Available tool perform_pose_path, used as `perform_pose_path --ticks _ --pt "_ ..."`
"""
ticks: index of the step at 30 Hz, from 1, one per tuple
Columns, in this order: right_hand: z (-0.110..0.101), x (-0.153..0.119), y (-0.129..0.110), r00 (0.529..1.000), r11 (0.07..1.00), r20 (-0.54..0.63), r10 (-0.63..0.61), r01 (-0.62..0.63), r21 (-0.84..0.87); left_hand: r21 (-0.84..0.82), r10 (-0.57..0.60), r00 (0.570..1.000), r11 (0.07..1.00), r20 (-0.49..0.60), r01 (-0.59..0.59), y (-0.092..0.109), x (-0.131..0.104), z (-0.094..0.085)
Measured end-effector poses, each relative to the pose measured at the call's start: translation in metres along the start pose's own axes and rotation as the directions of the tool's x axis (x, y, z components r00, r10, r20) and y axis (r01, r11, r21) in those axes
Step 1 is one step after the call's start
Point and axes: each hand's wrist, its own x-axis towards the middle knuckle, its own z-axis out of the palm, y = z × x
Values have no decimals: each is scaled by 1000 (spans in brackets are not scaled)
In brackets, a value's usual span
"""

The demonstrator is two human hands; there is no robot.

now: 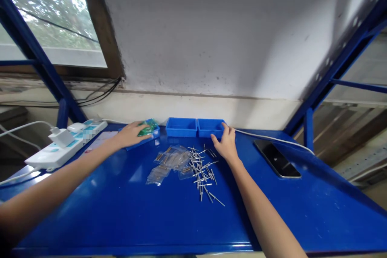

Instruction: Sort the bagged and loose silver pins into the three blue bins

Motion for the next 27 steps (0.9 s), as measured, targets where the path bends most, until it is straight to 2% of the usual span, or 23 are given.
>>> perform_pose_path --ticks 2,4,8,11,13,14,17,19,20,22,24,25,27 --pt "2 0 1 1000 1000 6 -11 11 -24 34 7 998 999 -56 -5 0 -9 7" --pt "2 0 1 1000 999 6 -4 4 -36 42 -14 999 999 -49 16 1 -13 7" --pt "0 0 -2 1000 999 -4 19 -19 -26 14 -61 998 998 -23 61 3 -12 -10" --pt "-1 1 -5 999 999 -21 36 -37 -20 24 -62 988 998 -141 66 15 -18 -25" --pt "-1 2 -9 999 999 -24 46 -46 -16 62 -10 973 998 -231 25 35 -27 -31" --pt "-2 1 -14 999 999 -23 46 -46 -12 88 16 971 996 -238 5 49 -32 -32" --pt "-9 -3 -39 1000 999 17 3 -4 38 129 89 979 989 -183 -66 99 -41 -27" --pt "-18 -9 -64 987 987 120 -103 86 133 90 120 983 990 -137 -109 131 -42 -21" --pt "-23 -13 -78 964 968 192 -184 144 204 78 126 984 990 -129 -117 145 -40 -18" --pt "-30 -21 -101 863 906 330 -383 281 317 53 147 982 989 -121 -142 164 -37 -14" --pt "-34 -26 -113 820 876 353 -451 330 353 36 183 976 983 -121 -179 167 -35 -12" --pt "-34 -27 -115 823 875 343 -453 336 349 20 212 968 977 -133 -212 161 -36 -12" --pt "-33 -27 -112 856 890 299 -423 329 315 -27 263 943 961 -202 -274 136 -42 -11"
